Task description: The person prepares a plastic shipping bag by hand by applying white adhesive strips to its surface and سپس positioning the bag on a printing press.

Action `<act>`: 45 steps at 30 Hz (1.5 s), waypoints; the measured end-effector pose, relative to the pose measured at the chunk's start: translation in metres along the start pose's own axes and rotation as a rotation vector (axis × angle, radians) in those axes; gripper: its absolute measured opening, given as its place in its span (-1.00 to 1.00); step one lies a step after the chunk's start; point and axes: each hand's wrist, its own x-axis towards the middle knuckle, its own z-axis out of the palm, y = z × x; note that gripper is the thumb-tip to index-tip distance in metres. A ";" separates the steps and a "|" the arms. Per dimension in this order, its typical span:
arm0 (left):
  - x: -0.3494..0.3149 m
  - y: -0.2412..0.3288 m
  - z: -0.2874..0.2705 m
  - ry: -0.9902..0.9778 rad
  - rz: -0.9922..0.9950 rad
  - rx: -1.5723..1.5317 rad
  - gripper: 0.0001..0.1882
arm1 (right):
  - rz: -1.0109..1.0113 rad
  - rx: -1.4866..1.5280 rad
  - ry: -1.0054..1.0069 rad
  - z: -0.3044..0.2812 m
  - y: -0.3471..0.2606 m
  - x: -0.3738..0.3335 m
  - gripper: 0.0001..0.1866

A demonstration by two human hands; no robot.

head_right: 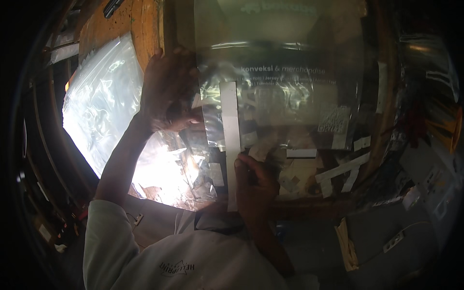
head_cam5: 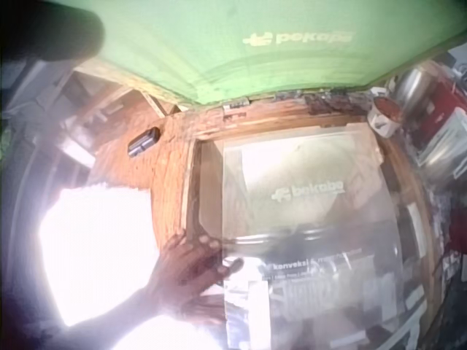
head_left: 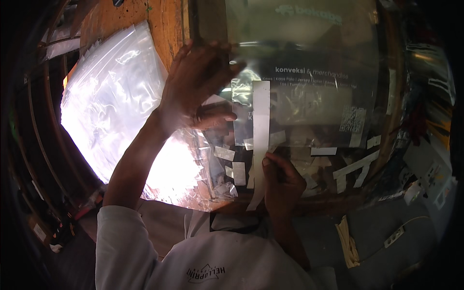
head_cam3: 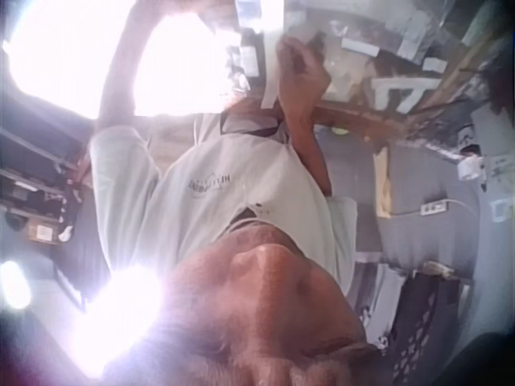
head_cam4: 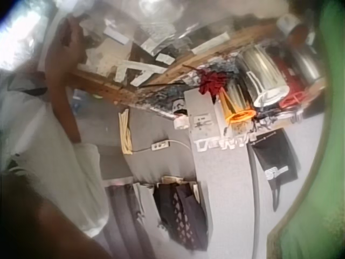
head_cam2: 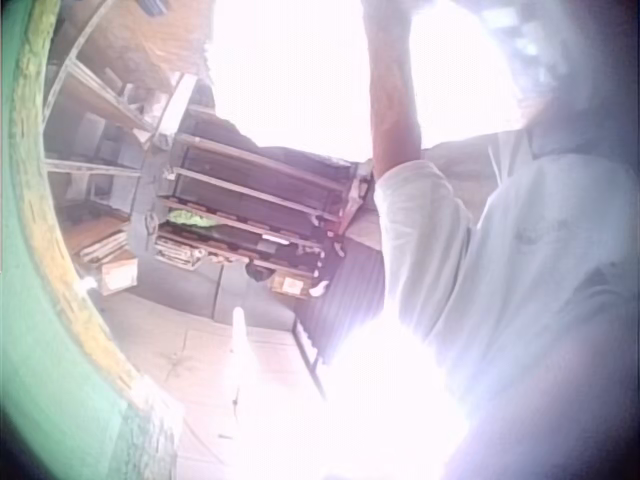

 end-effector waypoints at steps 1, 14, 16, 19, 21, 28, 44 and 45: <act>0.001 0.003 -0.004 -0.029 0.045 -0.033 -0.17 | -0.011 -0.011 -0.002 0.000 0.000 0.001 -0.80; 0.005 0.027 -0.006 -0.062 0.147 -0.070 -0.32 | -0.030 -0.024 0.009 0.000 0.002 0.000 -0.81; 0.003 0.027 -0.003 -0.049 0.147 -0.048 -0.32 | -0.029 -0.007 0.007 0.001 0.002 0.000 -0.81; 0.002 0.026 0.003 -0.019 0.153 -0.031 -0.32 | -0.026 0.008 0.014 0.002 0.000 0.000 -0.82; 0.001 0.025 0.006 0.006 0.157 -0.029 -0.32 | -0.060 0.005 0.027 0.003 0.000 0.000 -0.83; -0.002 0.024 0.013 0.043 0.171 0.009 -0.34 | -0.113 -0.128 -0.002 -0.001 -0.002 0.000 -0.81; -0.001 0.021 0.013 0.073 0.226 -0.009 -0.22 | -0.158 -0.051 0.002 0.001 0.002 0.003 -0.82; -0.002 0.018 0.016 0.077 0.229 -0.043 -0.20 | -0.156 -0.050 0.006 0.001 0.002 0.003 -0.81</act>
